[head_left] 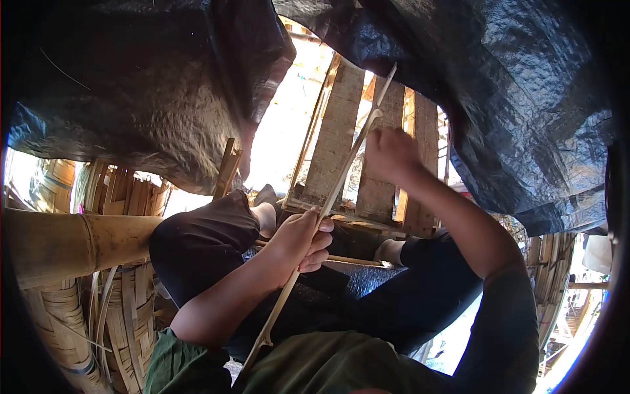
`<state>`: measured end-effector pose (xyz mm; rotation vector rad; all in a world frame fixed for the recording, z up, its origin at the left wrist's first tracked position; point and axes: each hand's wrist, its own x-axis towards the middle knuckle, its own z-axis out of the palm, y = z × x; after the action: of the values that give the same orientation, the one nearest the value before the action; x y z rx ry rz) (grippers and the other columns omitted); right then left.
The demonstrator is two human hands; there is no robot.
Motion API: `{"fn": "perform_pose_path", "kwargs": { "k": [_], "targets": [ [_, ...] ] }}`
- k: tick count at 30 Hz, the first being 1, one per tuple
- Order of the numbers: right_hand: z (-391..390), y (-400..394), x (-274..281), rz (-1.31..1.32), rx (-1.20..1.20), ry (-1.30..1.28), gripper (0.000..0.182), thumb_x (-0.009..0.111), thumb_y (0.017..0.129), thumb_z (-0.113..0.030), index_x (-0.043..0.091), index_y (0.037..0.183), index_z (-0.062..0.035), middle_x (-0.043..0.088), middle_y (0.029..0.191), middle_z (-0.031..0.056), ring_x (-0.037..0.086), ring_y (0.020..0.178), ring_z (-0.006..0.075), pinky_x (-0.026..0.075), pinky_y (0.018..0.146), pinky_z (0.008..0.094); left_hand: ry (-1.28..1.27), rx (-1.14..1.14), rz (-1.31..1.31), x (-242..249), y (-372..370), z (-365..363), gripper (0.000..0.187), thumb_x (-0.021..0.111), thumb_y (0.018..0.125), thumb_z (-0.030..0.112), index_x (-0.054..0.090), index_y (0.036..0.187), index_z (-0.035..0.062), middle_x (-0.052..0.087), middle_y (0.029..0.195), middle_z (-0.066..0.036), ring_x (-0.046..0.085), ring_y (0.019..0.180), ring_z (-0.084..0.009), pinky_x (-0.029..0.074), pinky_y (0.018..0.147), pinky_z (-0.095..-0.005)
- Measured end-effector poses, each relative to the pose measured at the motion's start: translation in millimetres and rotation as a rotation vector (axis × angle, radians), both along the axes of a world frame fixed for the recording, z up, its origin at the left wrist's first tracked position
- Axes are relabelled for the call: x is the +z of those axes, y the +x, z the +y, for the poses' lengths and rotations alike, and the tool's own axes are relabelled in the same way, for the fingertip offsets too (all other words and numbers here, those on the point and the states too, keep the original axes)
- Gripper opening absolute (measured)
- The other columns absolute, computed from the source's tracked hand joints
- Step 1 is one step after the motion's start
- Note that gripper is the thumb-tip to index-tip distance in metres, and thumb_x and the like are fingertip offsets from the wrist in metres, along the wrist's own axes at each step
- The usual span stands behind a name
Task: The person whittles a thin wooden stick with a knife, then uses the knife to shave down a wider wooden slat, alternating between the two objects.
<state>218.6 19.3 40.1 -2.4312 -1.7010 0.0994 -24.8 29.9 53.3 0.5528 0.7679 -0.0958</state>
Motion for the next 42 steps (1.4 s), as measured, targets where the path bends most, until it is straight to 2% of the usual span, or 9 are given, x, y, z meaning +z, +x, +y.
{"fn": "perform_pose_path", "kwargs": {
  "k": [3,9,12,16,20,23,28,39,42],
  "targets": [
    [3,12,-1,0.175,-0.181,-0.022,0.046,0.036,0.092,-0.028,0.061,0.068,0.0029,0.061,0.07,0.0293,0.063,0.07,0.0443,0.052,0.068,0.0522,-0.047,-0.011,-0.057,-1,-2,4,0.029,0.028,0.099,0.03,0.037,0.074,0.0179,0.025,0.048,0.006,0.022,0.035,-0.007,0.02,0.034,-0.0236],
    [-42,-66,22,0.173,0.241,-0.127,0.042,0.044,0.089,-0.025,0.059,0.058,-0.001,0.058,0.054,0.0218,0.061,0.049,0.0356,0.052,0.054,0.0482,-0.075,-0.014,-0.035,1,-3,7,0.035,0.021,0.102,0.033,0.038,0.077,0.0166,0.026,0.048,0.005,0.022,0.034,-0.0081,0.021,0.033,-0.0243],
    [-23,-31,2,0.048,0.268,-0.067,0.039,0.042,0.088,-0.018,0.053,0.056,0.0029,0.056,0.057,0.0254,0.059,0.057,0.0427,0.05,0.058,0.051,-0.079,-0.026,-0.037,1,-5,4,0.034,0.021,0.102,0.032,0.038,0.077,0.0168,0.026,0.048,0.005,0.022,0.034,-0.0082,0.022,0.033,-0.0245],
    [-4,-4,-2,0.169,-0.061,0.054,0.044,0.04,0.09,-0.025,0.057,0.059,0.0027,0.058,0.059,0.0246,0.06,0.057,0.0426,0.052,0.055,0.0512,-0.111,-0.035,-0.062,-2,-5,5,0.034,0.022,0.102,0.033,0.039,0.077,0.0166,0.026,0.049,0.005,0.022,0.034,-0.0081,0.021,0.034,-0.0244],
    [-36,-41,-11,-0.038,0.393,0.012,0.046,0.042,0.091,-0.023,0.055,0.053,0.0008,0.055,0.053,0.0235,0.059,0.05,0.0387,0.049,0.051,0.0499,-0.095,-0.007,-0.01,7,-6,5,0.03,0.025,0.1,0.028,0.039,0.075,0.0184,0.025,0.046,0.006,0.022,0.034,-0.0071,0.019,0.032,-0.023],
    [-35,-17,-31,0.174,0.57,0.272,0.017,0.051,0.087,-0.007,0.052,0.073,0.0011,0.047,0.06,0.018,0.049,0.057,0.0306,0.039,0.055,0.0424,-0.066,-0.011,-0.02,5,-4,5,0.035,0.022,0.102,0.035,0.039,0.077,0.0167,0.025,0.048,0.005,0.022,0.035,-0.008,0.021,0.034,-0.0242],
    [-38,-54,-23,0.375,0.273,0.242,0.044,0.046,0.088,-0.015,0.046,0.047,-0.0006,0.046,0.043,0.0211,0.052,0.04,0.0386,0.044,0.044,0.047,-0.126,0.013,-0.038,1,-8,14,0.034,0.023,0.102,0.035,0.04,0.078,0.0172,0.025,0.049,0.005,0.022,0.035,-0.0083,0.021,0.034,-0.0246],
    [-23,-30,-38,0.347,0.455,0.471,0.039,0.047,0.088,-0.014,0.051,0.052,0.001,0.049,0.048,0.0236,0.053,0.042,0.0397,0.046,0.047,0.0489,-0.154,0.024,-0.056,-3,-7,13,0.034,0.024,0.102,0.036,0.04,0.079,0.0173,0.025,0.048,0.005,0.022,0.034,-0.0096,0.021,0.033,-0.0258],
    [-30,-47,-28,0.387,0.356,0.281,0.039,0.047,0.088,-0.014,0.051,0.052,0.0001,0.05,0.048,0.0229,0.054,0.043,0.0399,0.047,0.047,0.0496,-0.168,0.047,-0.073,-2,-8,17,0.039,0.021,0.102,0.04,0.04,0.078,0.0171,0.026,0.048,0.005,0.022,0.033,-0.01,0.021,0.033,-0.0257]
  ]
}}
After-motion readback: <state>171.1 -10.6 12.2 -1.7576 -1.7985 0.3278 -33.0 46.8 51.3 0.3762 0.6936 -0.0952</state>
